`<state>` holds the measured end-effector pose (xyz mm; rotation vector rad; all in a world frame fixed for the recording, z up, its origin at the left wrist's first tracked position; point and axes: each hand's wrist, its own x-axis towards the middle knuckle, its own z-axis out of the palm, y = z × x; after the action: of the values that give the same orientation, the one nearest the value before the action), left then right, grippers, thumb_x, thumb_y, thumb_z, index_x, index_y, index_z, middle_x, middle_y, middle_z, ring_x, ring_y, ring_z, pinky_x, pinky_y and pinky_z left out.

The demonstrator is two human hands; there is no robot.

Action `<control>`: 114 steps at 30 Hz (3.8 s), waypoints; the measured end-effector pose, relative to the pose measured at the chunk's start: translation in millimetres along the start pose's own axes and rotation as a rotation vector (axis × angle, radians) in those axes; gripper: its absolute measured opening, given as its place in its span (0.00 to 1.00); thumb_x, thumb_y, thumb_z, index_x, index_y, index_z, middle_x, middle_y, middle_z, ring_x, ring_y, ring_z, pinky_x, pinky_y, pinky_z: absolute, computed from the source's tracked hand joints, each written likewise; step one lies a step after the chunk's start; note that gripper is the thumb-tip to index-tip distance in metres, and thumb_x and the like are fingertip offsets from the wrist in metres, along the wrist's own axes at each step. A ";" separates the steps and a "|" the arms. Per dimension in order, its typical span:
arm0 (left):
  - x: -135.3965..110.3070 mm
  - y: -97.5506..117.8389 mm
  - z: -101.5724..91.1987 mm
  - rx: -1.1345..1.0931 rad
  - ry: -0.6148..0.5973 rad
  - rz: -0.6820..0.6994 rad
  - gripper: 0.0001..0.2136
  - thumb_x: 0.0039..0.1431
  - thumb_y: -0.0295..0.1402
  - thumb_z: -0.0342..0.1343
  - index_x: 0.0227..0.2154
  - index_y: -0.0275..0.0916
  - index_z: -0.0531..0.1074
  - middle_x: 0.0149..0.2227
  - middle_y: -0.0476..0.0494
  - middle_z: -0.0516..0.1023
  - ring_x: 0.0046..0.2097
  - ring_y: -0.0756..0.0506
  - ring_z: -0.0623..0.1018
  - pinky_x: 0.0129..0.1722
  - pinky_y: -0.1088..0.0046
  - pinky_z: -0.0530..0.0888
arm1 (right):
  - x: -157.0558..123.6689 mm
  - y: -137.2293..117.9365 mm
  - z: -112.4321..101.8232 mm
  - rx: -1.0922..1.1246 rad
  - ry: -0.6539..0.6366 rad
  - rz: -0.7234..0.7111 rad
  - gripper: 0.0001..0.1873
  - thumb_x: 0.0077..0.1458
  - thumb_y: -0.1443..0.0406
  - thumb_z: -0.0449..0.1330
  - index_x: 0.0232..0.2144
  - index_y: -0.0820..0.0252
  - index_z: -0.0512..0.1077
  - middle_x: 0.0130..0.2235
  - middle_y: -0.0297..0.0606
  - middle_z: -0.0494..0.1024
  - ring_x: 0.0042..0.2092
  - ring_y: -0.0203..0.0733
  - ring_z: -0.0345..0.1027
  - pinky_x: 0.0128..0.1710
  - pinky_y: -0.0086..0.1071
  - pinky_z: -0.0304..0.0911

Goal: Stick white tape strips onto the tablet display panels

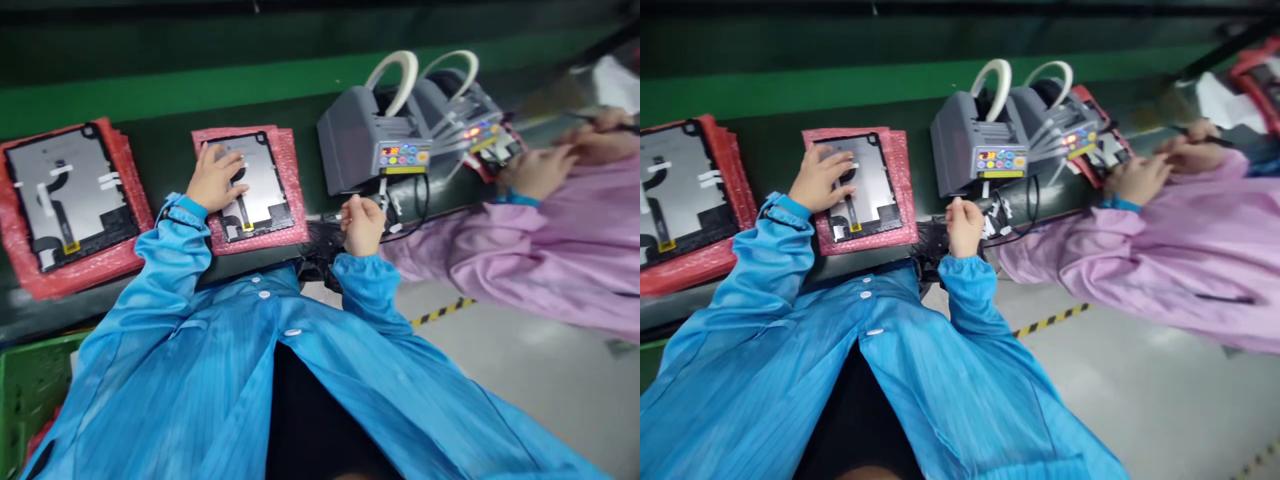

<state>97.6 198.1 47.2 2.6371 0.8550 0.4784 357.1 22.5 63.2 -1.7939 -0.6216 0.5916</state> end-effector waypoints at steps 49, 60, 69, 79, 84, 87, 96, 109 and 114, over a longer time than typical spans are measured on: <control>17.6 84.4 -8.6 -0.253 -0.022 -0.039 0.22 0.69 0.53 0.47 0.36 0.40 0.75 0.37 0.44 0.79 0.44 0.42 0.77 0.52 0.58 0.70 | -9.5 -61.7 35.2 0.106 -0.611 -0.250 0.27 0.47 0.66 0.69 0.37 0.49 0.52 0.23 0.20 0.73 0.24 0.31 0.65 0.27 0.28 0.60; 2.7 71.1 -4.0 -0.396 0.012 -0.432 0.08 0.62 0.33 0.59 0.28 0.37 0.72 0.32 0.49 0.76 0.38 0.47 0.75 0.44 0.70 0.72 | 19.0 -15.2 75.9 0.160 -0.676 -0.250 0.34 0.42 0.53 0.73 0.41 0.49 0.55 0.30 0.24 0.75 0.34 0.37 0.74 0.37 0.36 0.70; 16.0 77.5 14.0 -0.254 0.001 -0.543 0.08 0.63 0.32 0.58 0.28 0.37 0.72 0.33 0.44 0.76 0.46 0.40 0.76 0.52 0.62 0.71 | 36.1 7.1 89.3 0.046 -0.628 -0.199 0.36 0.44 0.53 0.72 0.47 0.50 0.55 0.33 0.28 0.77 0.34 0.37 0.74 0.37 0.37 0.71; 26.9 96.5 12.9 -0.009 -0.200 -0.690 0.09 0.66 0.33 0.55 0.33 0.36 0.76 0.47 0.35 0.75 0.60 0.31 0.67 0.59 0.53 0.64 | 47.5 22.7 100.8 -0.198 -0.583 -0.183 0.32 0.46 0.57 0.70 0.48 0.56 0.58 0.37 0.36 0.79 0.34 0.39 0.74 0.39 0.39 0.71; 25.8 95.5 13.5 0.009 -0.199 -0.670 0.08 0.66 0.33 0.54 0.34 0.35 0.76 0.46 0.34 0.75 0.60 0.31 0.67 0.59 0.53 0.65 | 46.3 17.6 101.2 -0.228 -0.619 -0.206 0.30 0.46 0.57 0.71 0.45 0.56 0.59 0.38 0.38 0.79 0.36 0.42 0.75 0.40 0.41 0.70; 25.3 96.1 14.7 0.021 -0.193 -0.658 0.08 0.65 0.32 0.54 0.35 0.35 0.77 0.46 0.34 0.75 0.59 0.31 0.67 0.59 0.52 0.64 | 44.6 7.6 101.3 -0.247 -0.647 -0.176 0.29 0.46 0.62 0.71 0.43 0.55 0.57 0.34 0.35 0.78 0.35 0.42 0.75 0.41 0.42 0.69; 23.9 91.1 17.1 0.017 -0.112 -0.666 0.06 0.58 0.34 0.63 0.35 0.38 0.74 0.48 0.36 0.73 0.59 0.30 0.66 0.58 0.51 0.64 | 66.8 6.9 102.4 -0.252 -0.746 -0.136 0.37 0.32 0.66 0.77 0.37 0.52 0.56 0.26 0.23 0.63 0.32 0.38 0.67 0.36 0.37 0.68; 26.5 67.9 -4.2 -0.130 -0.079 -0.516 0.07 0.66 0.37 0.55 0.35 0.43 0.76 0.45 0.41 0.78 0.56 0.37 0.69 0.56 0.57 0.66 | 52.6 -24.6 85.5 -0.238 -0.894 -0.256 0.25 0.55 0.41 0.58 0.26 0.56 0.66 0.26 0.33 0.64 0.38 0.41 0.65 0.43 0.37 0.65; 26.6 64.0 4.4 -0.143 -0.107 -0.547 0.07 0.65 0.33 0.55 0.34 0.42 0.77 0.43 0.40 0.79 0.55 0.36 0.71 0.56 0.55 0.67 | 56.2 -20.7 86.0 -0.288 -0.852 -0.231 0.19 0.58 0.49 0.60 0.27 0.58 0.69 0.25 0.34 0.67 0.36 0.41 0.66 0.42 0.38 0.66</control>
<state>151.7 164.4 74.8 2.1500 1.3831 0.2385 339.0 125.4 53.7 -1.6445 -1.5305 1.1574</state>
